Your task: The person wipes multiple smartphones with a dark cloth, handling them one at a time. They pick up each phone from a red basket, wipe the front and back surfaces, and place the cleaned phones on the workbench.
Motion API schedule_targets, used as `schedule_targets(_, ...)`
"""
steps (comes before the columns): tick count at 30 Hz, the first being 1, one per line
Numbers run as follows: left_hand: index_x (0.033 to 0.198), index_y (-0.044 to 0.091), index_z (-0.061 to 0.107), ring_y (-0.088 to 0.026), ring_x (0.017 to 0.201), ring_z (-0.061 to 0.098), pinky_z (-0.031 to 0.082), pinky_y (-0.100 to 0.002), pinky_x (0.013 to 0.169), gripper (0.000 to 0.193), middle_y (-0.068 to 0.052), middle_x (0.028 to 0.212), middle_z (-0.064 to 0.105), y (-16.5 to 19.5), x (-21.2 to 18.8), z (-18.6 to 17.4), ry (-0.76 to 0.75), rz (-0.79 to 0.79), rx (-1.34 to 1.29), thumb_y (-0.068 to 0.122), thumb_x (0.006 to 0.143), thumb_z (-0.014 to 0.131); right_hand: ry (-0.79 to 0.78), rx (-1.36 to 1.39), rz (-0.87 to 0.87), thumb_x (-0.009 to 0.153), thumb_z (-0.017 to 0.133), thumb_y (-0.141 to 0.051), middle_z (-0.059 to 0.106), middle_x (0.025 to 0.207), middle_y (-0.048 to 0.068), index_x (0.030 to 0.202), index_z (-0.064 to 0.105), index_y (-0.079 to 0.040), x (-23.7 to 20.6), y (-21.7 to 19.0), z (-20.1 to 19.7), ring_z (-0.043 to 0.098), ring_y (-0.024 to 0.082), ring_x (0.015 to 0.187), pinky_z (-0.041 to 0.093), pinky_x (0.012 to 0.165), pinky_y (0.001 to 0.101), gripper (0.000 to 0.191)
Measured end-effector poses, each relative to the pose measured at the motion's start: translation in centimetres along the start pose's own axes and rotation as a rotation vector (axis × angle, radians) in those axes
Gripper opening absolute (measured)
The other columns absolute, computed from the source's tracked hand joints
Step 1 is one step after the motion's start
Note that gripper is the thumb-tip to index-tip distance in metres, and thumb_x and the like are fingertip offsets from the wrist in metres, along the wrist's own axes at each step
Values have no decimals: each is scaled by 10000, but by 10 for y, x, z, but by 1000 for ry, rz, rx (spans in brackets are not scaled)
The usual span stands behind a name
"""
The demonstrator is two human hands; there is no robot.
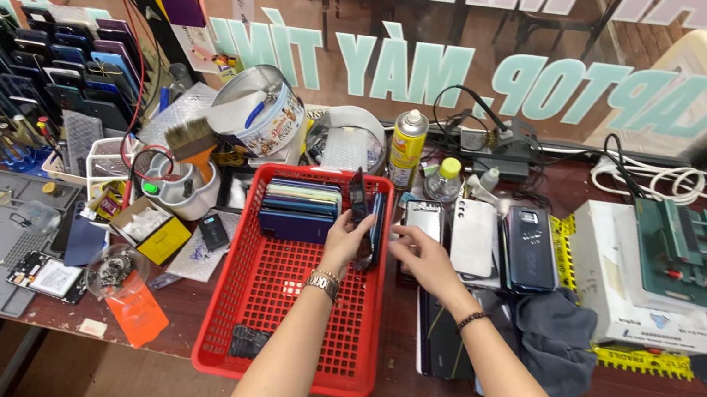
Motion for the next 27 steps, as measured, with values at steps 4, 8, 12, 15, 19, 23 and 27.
schedule_targets(4,1490,-5,458,-216,1201,661,528,-326,974,793,-169,1356,656,-22,19,-5,-11,25,132,380,872,774,40,15,116,953,645,-253,738,1012,7,1321,647,-89,-8,33,-17,670,95,893,555,755,260,403)
schedule_targets(8,1489,17,475,-252,1304,600,477,-343,1059,797,-183,1433,605,-40,22,7,-26,2,372,471,887,734,58,-10,197,976,631,-241,697,943,14,1311,668,-88,-31,66,-36,650,103,876,550,756,264,371)
schedule_targets(12,1479,69,504,-290,1312,580,457,-378,1074,772,-163,1438,596,-51,11,11,18,-29,510,510,882,715,93,34,240,974,624,-199,698,956,2,1312,653,-78,-48,88,-50,665,91,889,549,760,256,360)
schedule_targets(15,1489,95,519,-310,1280,624,491,-397,1072,777,-186,1399,622,-53,3,18,32,-42,593,525,870,707,112,52,268,979,608,-161,718,997,13,1322,639,-68,-56,95,-54,669,100,896,541,762,263,356)
schedule_targets(19,1518,147,498,-370,1378,462,366,-456,1153,751,-218,1527,421,-59,-1,18,40,-44,786,582,925,649,125,2,324,1002,543,-136,740,1053,28,1347,627,-86,-63,96,-58,685,98,938,552,799,258,358)
schedule_targets(23,1526,144,459,-350,1400,464,393,-455,1154,780,-183,1531,450,-71,2,20,-35,-7,693,610,912,575,119,31,314,994,510,-114,747,1102,11,1349,624,-94,-64,92,-58,687,97,953,550,805,256,373)
schedule_targets(27,1558,143,412,-387,1416,402,282,-500,1185,741,-221,1518,426,-76,9,17,-2,-32,772,615,994,509,119,45,307,996,567,-170,746,1084,28,1325,646,-86,-60,98,-63,686,99,944,553,788,257,349)
Point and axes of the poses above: each hand's wrist, its own x-axis towards the middle knuckle, its own z-axis out of the palm, y = z × x, the point moved 10 cm from there along x, towards the middle knuckle
